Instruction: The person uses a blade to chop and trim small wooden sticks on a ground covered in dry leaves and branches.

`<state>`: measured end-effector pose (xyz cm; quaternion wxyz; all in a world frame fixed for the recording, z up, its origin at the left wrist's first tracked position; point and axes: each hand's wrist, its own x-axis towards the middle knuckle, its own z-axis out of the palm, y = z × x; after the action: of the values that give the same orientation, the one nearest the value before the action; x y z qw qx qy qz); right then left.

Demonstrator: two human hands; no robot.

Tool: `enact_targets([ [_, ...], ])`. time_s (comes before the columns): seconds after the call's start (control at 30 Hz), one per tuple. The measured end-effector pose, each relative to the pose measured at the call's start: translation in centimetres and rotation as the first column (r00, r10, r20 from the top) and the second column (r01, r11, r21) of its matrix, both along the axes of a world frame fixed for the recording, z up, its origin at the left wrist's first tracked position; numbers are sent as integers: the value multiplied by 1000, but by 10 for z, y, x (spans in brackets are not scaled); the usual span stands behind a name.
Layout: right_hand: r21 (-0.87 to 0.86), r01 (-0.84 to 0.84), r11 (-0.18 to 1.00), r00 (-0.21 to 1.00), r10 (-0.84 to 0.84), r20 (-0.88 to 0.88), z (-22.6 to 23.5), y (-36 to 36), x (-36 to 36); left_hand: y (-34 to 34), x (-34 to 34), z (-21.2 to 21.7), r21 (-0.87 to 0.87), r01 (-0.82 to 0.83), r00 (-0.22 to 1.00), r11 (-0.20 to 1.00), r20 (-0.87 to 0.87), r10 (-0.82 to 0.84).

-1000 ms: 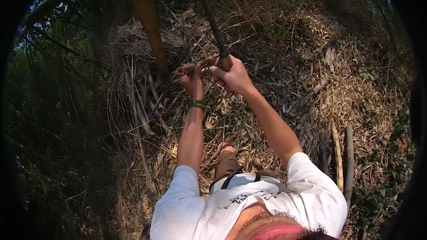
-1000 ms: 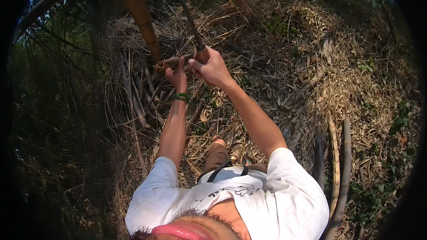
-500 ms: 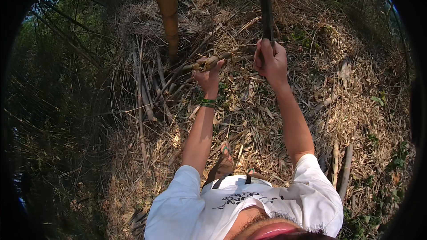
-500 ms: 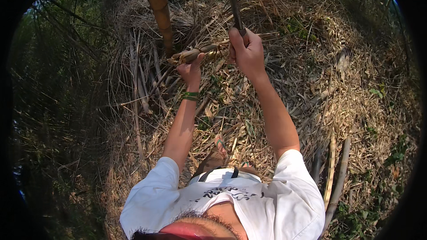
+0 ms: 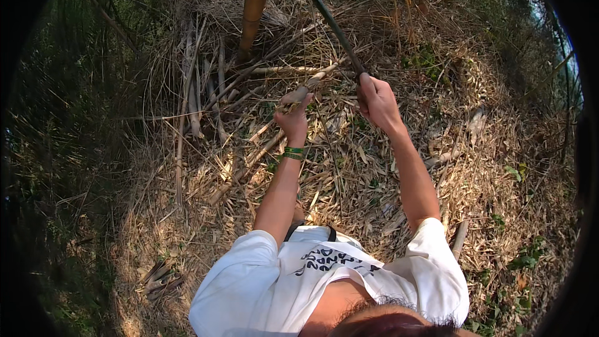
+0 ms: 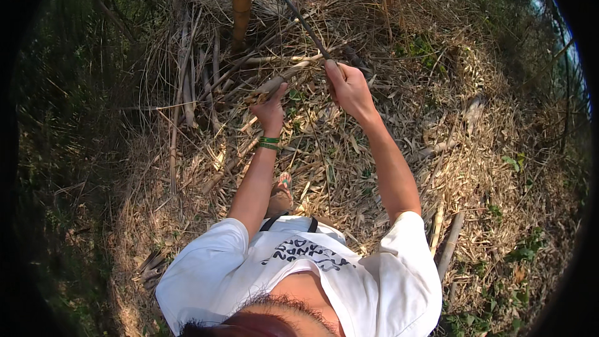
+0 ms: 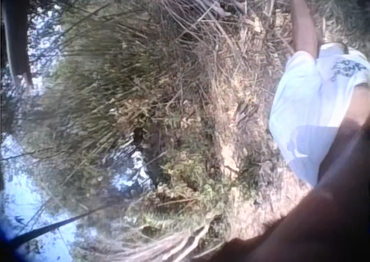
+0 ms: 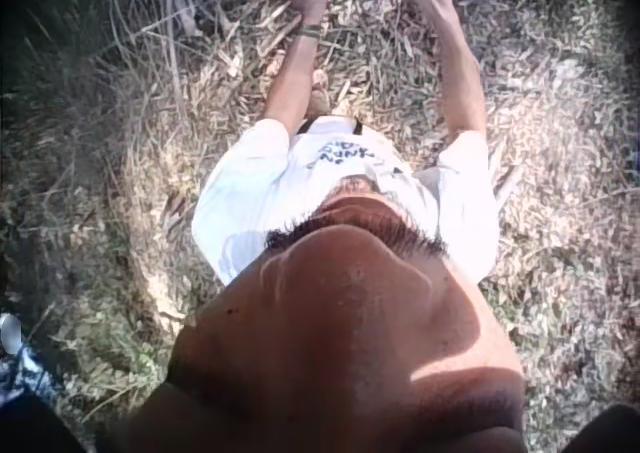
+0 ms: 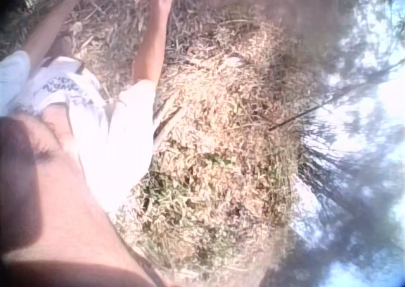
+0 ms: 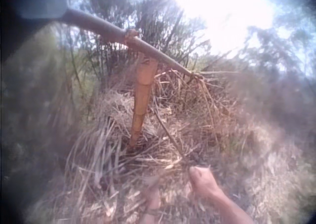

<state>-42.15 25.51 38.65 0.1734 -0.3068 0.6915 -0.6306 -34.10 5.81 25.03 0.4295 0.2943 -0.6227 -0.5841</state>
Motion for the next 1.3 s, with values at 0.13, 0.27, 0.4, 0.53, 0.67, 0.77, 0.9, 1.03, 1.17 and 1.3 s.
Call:
enact_targets([
  [0.13,-242,-94,966,992,72,-100,13,-6,16,10,4,5,-42,52,980,998,-189,-59],
  [0.27,682,48,730,995,22,-94,-32,-6,21,11,12,4,-123,29,997,992,-64,-38],
  [0.4,632,226,742,956,-293,3,-42,18,5,8,11,-16,-58,33,956,998,-290,-48],
  [0.53,-15,14,1000,995,-12,95,-7,29,10,15,2,-36,144,260,869,955,-466,-167],
  [0.67,-47,-27,999,995,22,-101,3,18,23,26,8,-30,60,148,938,987,-325,-121],
  [0.77,139,137,981,980,-114,-162,-37,11,22,32,20,-10,-53,77,950,996,-301,-90],
  [0.9,331,321,887,946,-315,-76,-126,20,25,14,14,16,-21,107,962,994,-250,-109],
  [1.03,702,320,636,946,-253,-202,-169,50,27,-44,-25,42,-245,83,957,966,-252,-146],
  [1.17,749,314,584,905,53,-421,-153,31,9,-72,-65,73,-424,229,968,876,0,-253],
  [1.3,664,291,688,767,247,-592,-138,-41,-29,-65,-89,100,-699,104,978,708,-58,-200],
])
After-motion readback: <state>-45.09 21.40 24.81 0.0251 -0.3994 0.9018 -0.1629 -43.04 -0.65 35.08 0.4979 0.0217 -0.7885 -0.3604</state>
